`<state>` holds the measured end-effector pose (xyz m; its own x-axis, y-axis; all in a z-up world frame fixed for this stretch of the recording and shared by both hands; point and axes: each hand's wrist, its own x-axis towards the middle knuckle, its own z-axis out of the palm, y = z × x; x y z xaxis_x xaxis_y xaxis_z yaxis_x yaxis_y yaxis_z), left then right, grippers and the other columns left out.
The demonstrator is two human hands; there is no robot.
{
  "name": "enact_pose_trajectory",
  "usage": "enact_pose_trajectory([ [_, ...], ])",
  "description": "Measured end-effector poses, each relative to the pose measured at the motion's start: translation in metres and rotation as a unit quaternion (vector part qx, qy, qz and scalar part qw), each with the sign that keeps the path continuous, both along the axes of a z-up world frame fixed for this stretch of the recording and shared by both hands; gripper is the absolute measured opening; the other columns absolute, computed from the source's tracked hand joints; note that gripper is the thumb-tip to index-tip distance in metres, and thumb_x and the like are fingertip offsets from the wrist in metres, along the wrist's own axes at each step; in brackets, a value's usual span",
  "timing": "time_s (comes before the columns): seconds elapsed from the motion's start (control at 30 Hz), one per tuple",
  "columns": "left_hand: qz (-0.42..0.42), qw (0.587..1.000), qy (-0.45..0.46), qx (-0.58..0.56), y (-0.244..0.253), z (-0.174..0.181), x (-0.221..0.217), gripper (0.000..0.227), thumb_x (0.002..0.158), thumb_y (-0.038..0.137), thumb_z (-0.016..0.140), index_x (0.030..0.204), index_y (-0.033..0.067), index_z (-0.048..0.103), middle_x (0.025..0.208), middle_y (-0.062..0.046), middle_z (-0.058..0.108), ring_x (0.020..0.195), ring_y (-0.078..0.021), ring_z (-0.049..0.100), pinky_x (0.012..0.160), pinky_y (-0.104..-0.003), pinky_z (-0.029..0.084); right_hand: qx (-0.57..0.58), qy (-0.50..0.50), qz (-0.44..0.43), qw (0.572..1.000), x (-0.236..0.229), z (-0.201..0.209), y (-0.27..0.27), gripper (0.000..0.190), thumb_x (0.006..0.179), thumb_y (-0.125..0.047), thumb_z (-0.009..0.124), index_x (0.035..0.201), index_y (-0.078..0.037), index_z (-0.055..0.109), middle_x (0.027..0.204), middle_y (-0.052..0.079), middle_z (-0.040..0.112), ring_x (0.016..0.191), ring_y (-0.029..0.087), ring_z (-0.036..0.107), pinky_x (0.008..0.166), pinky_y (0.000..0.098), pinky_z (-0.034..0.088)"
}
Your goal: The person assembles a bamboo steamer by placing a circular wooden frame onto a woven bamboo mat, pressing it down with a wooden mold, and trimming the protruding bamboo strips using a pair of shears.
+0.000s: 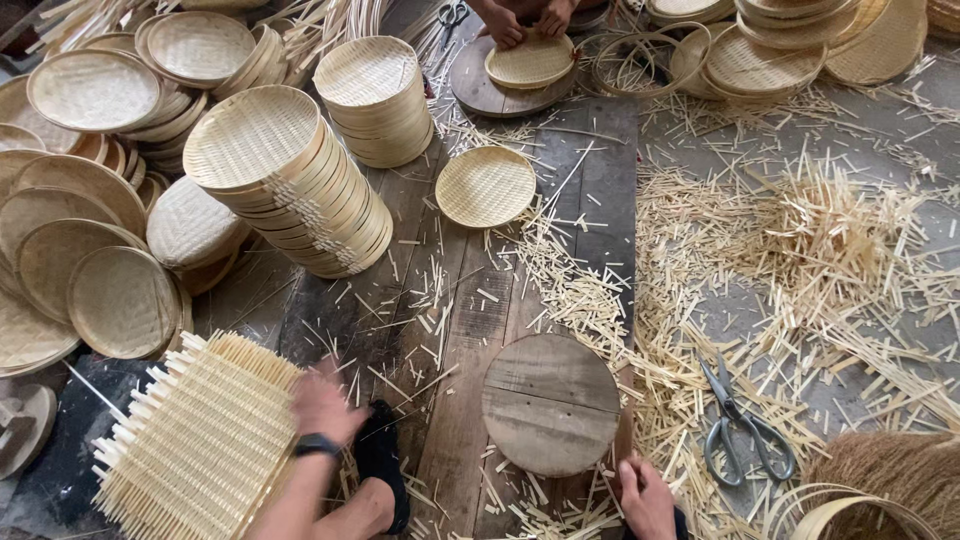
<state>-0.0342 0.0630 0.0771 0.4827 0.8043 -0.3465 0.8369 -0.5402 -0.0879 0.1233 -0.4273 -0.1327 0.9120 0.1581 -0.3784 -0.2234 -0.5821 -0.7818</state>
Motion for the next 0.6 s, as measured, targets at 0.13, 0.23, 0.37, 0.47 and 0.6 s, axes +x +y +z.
enact_pose_trajectory([
  [0.13, 0.14, 0.981, 0.133, -0.017, 0.034, 0.025, -0.063, 0.121, 0.08, 0.026, 0.092, 0.162, 0.0121, 0.005, 0.163, -0.023, 0.015, 0.152, -0.0384, 0.017, 0.121, -0.054, 0.018, -0.069, -0.049, 0.031, 0.996, -0.029, -0.009, -0.003, 0.032, 0.092, -0.036, 0.062, 0.11, -0.013, 0.075, 0.088, 0.012, 0.079, 0.079, 0.024, 0.079, 0.077, 0.0367, 0.063],
  [0.23, 0.144, 0.984, 0.085, -0.056, 0.059, 0.003, -0.09, 0.115, 0.072, 0.035, 0.099, 0.159, 0.0053, 0.03, 0.16, -0.025, 0.038, 0.143, -0.0381, 0.047, 0.12, -0.043, 0.04, -0.107, -0.069, 0.068, 0.99, -0.025, -0.007, 0.001, 0.032, 0.088, -0.042, 0.066, 0.103, -0.015, 0.075, 0.081, 0.013, 0.075, 0.078, 0.028, 0.075, 0.075, 0.0382, 0.059],
  [0.37, 0.113, 0.99, 0.037, -0.07, 0.105, -0.039, -0.119, 0.096, 0.07, 0.039, 0.089, 0.154, 0.0128, 0.05, 0.147, -0.017, 0.064, 0.136, -0.0301, 0.062, 0.118, -0.044, 0.048, -0.125, -0.035, 0.077, 0.989, -0.022, 0.002, -0.001, 0.031, 0.092, -0.046, 0.064, 0.101, -0.018, 0.073, 0.077, 0.014, 0.072, 0.076, 0.03, 0.074, 0.074, 0.0394, 0.058],
  [0.47, 0.067, 0.997, -0.006, -0.035, 0.129, -0.045, -0.131, 0.092, 0.074, 0.04, 0.089, 0.152, 0.0128, 0.05, 0.139, -0.019, 0.064, 0.128, -0.0329, 0.064, 0.112, -0.044, 0.05, -0.123, -0.032, 0.078, 0.989, -0.02, 0.003, 0.0, 0.03, 0.09, -0.046, 0.064, 0.102, -0.019, 0.073, 0.076, 0.013, 0.072, 0.075, 0.03, 0.074, 0.074, 0.0393, 0.058],
  [0.6, 0.051, 0.994, 0.087, -0.035, 0.111, -0.035, -0.132, 0.092, 0.067, 0.049, 0.096, 0.141, 0.0107, 0.058, 0.135, -0.015, 0.066, 0.127, -0.0293, 0.064, 0.111, -0.04, 0.051, -0.119, -0.046, 0.092, 0.988, -0.019, 0.0, -0.001, 0.03, 0.09, -0.046, 0.065, 0.1, -0.019, 0.073, 0.076, 0.012, 0.073, 0.076, 0.028, 0.074, 0.074, 0.0388, 0.058],
])
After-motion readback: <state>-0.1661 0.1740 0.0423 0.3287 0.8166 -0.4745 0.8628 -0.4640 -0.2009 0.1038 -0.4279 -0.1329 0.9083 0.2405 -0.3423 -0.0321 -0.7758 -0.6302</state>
